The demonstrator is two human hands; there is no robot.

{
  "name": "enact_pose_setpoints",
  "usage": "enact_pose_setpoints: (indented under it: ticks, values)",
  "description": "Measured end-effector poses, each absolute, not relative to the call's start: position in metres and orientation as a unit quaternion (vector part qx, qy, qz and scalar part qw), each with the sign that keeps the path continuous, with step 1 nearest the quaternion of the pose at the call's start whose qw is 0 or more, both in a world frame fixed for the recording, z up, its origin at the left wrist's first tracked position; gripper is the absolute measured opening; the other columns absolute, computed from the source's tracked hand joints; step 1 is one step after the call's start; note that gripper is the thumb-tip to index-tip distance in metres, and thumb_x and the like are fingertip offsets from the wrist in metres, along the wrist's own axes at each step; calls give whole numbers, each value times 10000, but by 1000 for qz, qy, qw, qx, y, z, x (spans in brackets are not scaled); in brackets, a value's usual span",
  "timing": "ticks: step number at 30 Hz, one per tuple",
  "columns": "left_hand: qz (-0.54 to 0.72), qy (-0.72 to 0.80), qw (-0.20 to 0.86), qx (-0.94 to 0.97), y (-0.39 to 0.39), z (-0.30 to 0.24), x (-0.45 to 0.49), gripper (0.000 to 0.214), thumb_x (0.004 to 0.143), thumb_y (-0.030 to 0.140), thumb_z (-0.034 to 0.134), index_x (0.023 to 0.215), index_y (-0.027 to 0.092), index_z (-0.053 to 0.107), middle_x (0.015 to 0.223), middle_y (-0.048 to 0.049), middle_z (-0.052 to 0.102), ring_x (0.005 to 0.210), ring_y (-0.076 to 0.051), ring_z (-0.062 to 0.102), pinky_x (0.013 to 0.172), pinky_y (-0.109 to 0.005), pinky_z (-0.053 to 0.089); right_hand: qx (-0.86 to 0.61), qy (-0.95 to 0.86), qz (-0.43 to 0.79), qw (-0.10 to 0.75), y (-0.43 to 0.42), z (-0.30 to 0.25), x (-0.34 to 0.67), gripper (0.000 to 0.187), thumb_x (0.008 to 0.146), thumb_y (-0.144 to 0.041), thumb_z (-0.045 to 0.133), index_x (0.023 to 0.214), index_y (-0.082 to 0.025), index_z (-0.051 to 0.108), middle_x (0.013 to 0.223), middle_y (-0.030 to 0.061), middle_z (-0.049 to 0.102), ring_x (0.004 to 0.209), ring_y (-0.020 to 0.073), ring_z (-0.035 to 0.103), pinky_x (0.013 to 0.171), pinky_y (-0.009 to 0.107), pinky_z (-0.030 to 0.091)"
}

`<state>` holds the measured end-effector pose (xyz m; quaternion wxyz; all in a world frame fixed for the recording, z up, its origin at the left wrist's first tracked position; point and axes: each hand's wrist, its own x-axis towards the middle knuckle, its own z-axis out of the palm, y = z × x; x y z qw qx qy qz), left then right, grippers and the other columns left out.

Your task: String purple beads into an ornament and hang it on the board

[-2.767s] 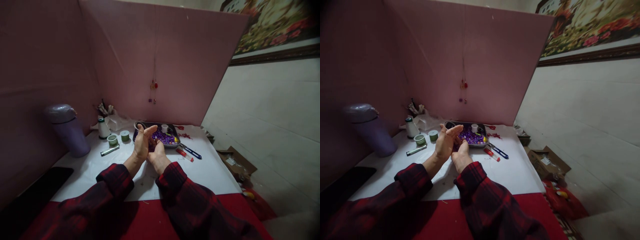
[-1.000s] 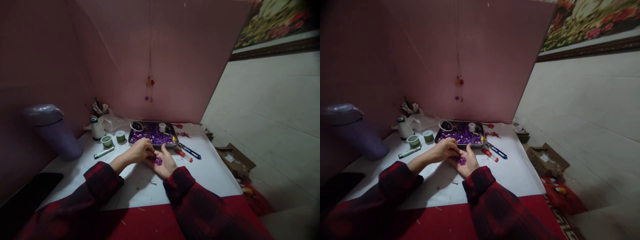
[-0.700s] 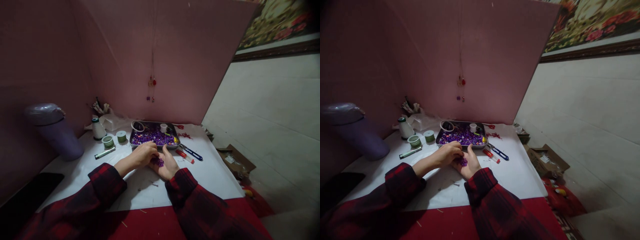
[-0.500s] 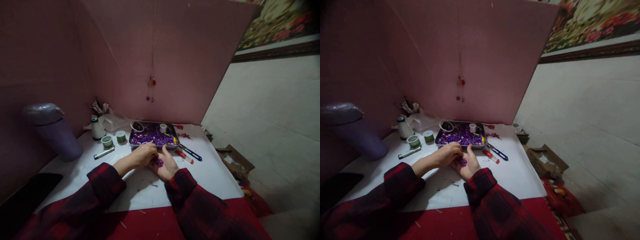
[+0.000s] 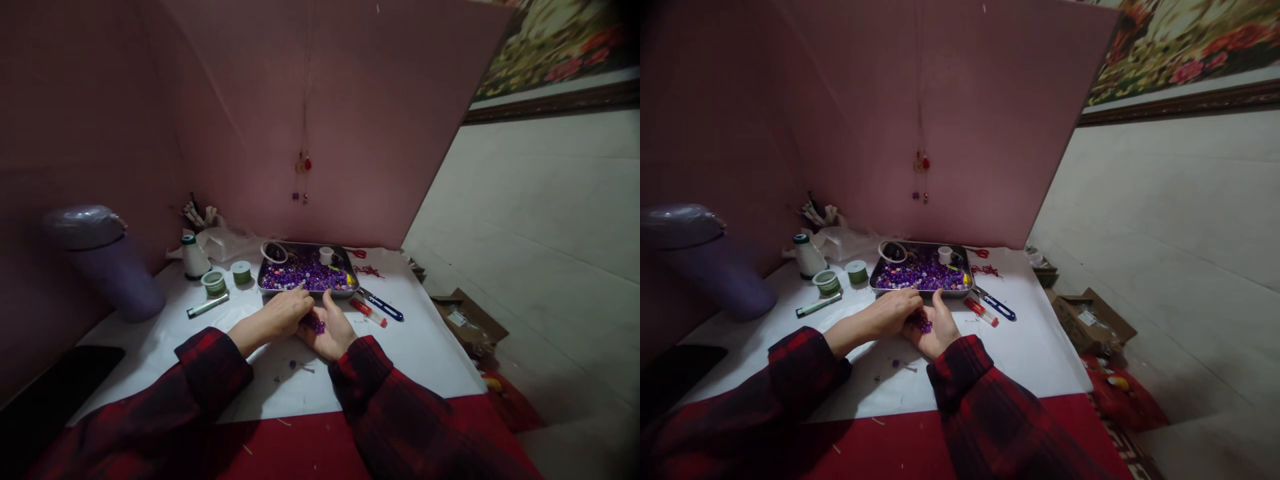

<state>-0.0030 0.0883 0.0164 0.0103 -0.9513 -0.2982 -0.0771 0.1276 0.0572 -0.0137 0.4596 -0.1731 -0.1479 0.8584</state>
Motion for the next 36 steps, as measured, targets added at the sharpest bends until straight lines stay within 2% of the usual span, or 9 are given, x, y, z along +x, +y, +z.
enact_pose_setpoints:
  ticks: [7,12,14,16,19,25,29,32,36]
  values:
    - [-154,-340,30,-927,97,27,-4,122,779,92,466,843,147,555,866,-82,553,787,-191,493,677,-303,411,-194,-126,838,494,58,-16,128,708,878,-627,176,849,-45,579,771,174,626,888,258,618,830,450,493]
    - [-223,-423,107,-872,112,43,-13,220,783,63,434,900,132,607,978,-127,571,927,-228,495,788,-352,398,-180,-122,845,489,59,-15,128,768,886,-613,149,1019,33,543,929,259,626,943,264,623,852,445,491]
    - [-194,-414,52,-888,101,50,-16,190,784,96,463,859,142,631,910,-99,601,874,-209,521,760,-331,398,-174,-128,846,487,59,-15,128,795,880,-621,137,1083,49,513,970,273,620,960,272,622,845,448,497]
    - [-127,-392,-92,-906,80,57,-19,125,771,151,518,782,155,642,723,-31,602,694,-147,528,657,-265,397,-183,-130,845,485,58,-14,128,796,879,-622,146,1145,51,475,1020,280,610,981,278,618,832,451,507]
    - [17,-290,-285,-913,37,61,-20,119,699,239,644,803,181,659,665,22,595,586,-103,500,550,-208,365,-211,-107,836,495,56,-11,128,803,880,-618,184,1231,74,390,1125,311,555,1056,292,588,829,412,519]
    - [49,-241,-216,-945,-9,35,-25,166,684,34,515,710,183,583,633,19,571,538,-93,425,519,-212,315,-212,-77,842,490,54,-9,128,842,873,-633,193,1290,89,313,1266,346,428,1194,336,478,869,403,502]
    - [-23,-311,-197,-930,6,40,-25,142,754,88,441,681,165,534,602,8,545,505,-92,400,498,-215,309,-204,-103,847,480,56,-13,129,846,862,-651,183,1255,75,365,1212,328,485,1149,317,520,871,408,495]
    - [-139,-405,-121,-896,32,49,-23,128,773,118,432,809,147,551,702,-25,588,581,-113,472,536,-226,337,-179,-146,854,466,56,-16,130,815,869,-642,160,1191,51,441,1072,281,582,1041,284,587,850,421,495]
    - [-128,-413,-41,-901,61,46,-23,162,804,161,427,741,153,576,720,-43,591,634,-141,522,567,-249,351,-137,-185,867,441,57,-17,131,818,861,-653,117,1120,17,511,956,235,622,913,266,619,826,460,489]
